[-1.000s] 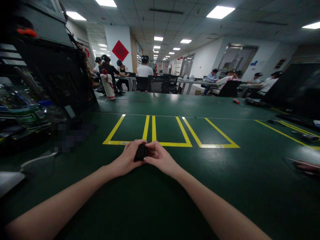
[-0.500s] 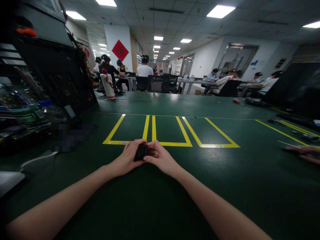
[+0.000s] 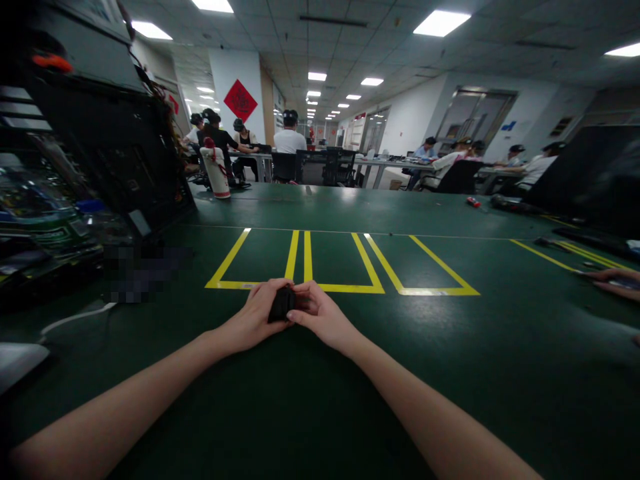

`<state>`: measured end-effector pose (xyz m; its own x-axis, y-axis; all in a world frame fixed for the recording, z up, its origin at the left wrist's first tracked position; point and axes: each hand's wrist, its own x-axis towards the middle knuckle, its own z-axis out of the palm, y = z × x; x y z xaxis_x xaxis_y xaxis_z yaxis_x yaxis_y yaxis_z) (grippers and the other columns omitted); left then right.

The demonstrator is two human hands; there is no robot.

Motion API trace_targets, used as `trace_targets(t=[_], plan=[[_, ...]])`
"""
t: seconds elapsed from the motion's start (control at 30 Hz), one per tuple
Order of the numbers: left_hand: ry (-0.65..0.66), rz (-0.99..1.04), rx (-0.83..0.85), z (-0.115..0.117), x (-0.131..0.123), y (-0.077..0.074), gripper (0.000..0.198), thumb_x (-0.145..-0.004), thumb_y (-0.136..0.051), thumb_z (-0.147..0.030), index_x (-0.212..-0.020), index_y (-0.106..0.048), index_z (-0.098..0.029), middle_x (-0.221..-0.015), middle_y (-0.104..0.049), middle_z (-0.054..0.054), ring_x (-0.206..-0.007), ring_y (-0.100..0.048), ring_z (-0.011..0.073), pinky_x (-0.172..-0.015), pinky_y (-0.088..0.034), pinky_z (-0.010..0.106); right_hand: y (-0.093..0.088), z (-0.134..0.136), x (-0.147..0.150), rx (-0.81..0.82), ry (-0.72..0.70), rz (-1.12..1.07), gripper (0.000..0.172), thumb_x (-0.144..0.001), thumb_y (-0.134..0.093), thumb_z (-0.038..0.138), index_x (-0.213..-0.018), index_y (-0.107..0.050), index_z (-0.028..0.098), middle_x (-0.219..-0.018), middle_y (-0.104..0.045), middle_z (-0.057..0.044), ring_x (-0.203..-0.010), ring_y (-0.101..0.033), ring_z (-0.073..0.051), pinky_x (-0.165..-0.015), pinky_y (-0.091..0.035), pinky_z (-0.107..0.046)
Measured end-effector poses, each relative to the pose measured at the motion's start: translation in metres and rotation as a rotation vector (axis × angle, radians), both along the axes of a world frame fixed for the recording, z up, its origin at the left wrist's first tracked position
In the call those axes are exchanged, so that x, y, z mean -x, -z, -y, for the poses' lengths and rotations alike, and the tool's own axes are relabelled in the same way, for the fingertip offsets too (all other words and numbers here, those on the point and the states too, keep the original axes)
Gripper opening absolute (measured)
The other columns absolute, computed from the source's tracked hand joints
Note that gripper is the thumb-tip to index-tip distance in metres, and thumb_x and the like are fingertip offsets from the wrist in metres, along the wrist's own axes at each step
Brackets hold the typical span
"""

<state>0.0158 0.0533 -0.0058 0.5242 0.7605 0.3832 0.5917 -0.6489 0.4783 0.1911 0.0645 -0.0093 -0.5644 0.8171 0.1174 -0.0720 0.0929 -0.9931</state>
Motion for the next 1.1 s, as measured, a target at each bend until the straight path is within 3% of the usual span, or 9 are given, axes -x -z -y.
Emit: trace_targets(t=[0.27,0.43,0.57,0.77,1.0,1.1], plan=[[-0.021,0.009,-0.009,-0.001,-0.001,0.002,0.057,-0.071,-0.057,-0.023,-0.118,-0.026,-0.025,-0.115,-0.041,0.005,-0.110,-0.038,0.0233,-0.095,-0.027,0.044,0.001,0.002,0.002,-0.006,0.065,-0.003,0.024,-0.071,-0.057,0.021,-0.091,-0.045,0.022,-0.096,-0.049,-0.001,-0.090,-0.053,-0.014,-0.078,-0.045,-0.031],[-0.017,-0.011,0.019,0.002,0.000,-0.004,0.057,-0.072,-0.057,-0.024,-0.118,-0.024,-0.025,-0.116,-0.041,0.006,-0.110,-0.039,0.0245,-0.093,-0.030,0.045,-0.002,0.002,0.001,0.026,0.052,0.029,0.033,-0.073,-0.053,0.020,-0.104,-0.043,0.024,-0.105,-0.048,-0.003,-0.099,-0.050,-0.015,-0.088,-0.041,-0.036],[0.011,-0.029,0.036,0.005,0.002,-0.010,0.054,-0.074,-0.054,-0.022,-0.118,-0.024,-0.025,-0.118,-0.041,0.006,-0.111,-0.038,0.0238,-0.094,-0.028,0.045,-0.004,0.003,-0.001,0.029,0.001,0.010,0.033,-0.070,-0.058,0.016,-0.099,-0.044,0.022,-0.106,-0.048,-0.002,-0.099,-0.050,-0.015,-0.090,-0.039,-0.036],[-0.013,0.001,-0.007,0.001,-0.001,-0.001,0.055,-0.071,-0.057,-0.022,-0.117,-0.026,-0.024,-0.115,-0.041,0.005,-0.110,-0.039,0.0225,-0.095,-0.027,0.043,0.001,0.002,0.001,0.013,0.034,-0.009,0.025,-0.071,-0.057,0.019,-0.092,-0.044,0.022,-0.102,-0.049,-0.002,-0.096,-0.051,-0.015,-0.081,-0.044,-0.033],[-0.018,-0.001,-0.005,0.000,-0.001,0.000,0.056,-0.071,-0.057,-0.022,-0.118,-0.026,-0.023,-0.114,-0.042,0.006,-0.109,-0.039,0.0225,-0.095,-0.027,0.043,0.000,0.001,0.000,0.026,0.038,0.017,0.035,-0.072,-0.056,0.018,-0.104,-0.043,0.023,-0.104,-0.048,-0.003,-0.098,-0.050,-0.015,-0.089,-0.040,-0.036],[-0.003,-0.016,0.001,0.001,0.000,-0.002,0.055,-0.072,-0.056,-0.021,-0.118,-0.026,-0.024,-0.116,-0.041,0.006,-0.110,-0.038,0.0228,-0.096,-0.026,0.044,-0.001,0.001,-0.002,0.026,-0.001,-0.001,0.036,-0.068,-0.060,0.014,-0.099,-0.043,0.022,-0.105,-0.048,-0.003,-0.097,-0.051,-0.014,-0.092,-0.037,-0.036]])
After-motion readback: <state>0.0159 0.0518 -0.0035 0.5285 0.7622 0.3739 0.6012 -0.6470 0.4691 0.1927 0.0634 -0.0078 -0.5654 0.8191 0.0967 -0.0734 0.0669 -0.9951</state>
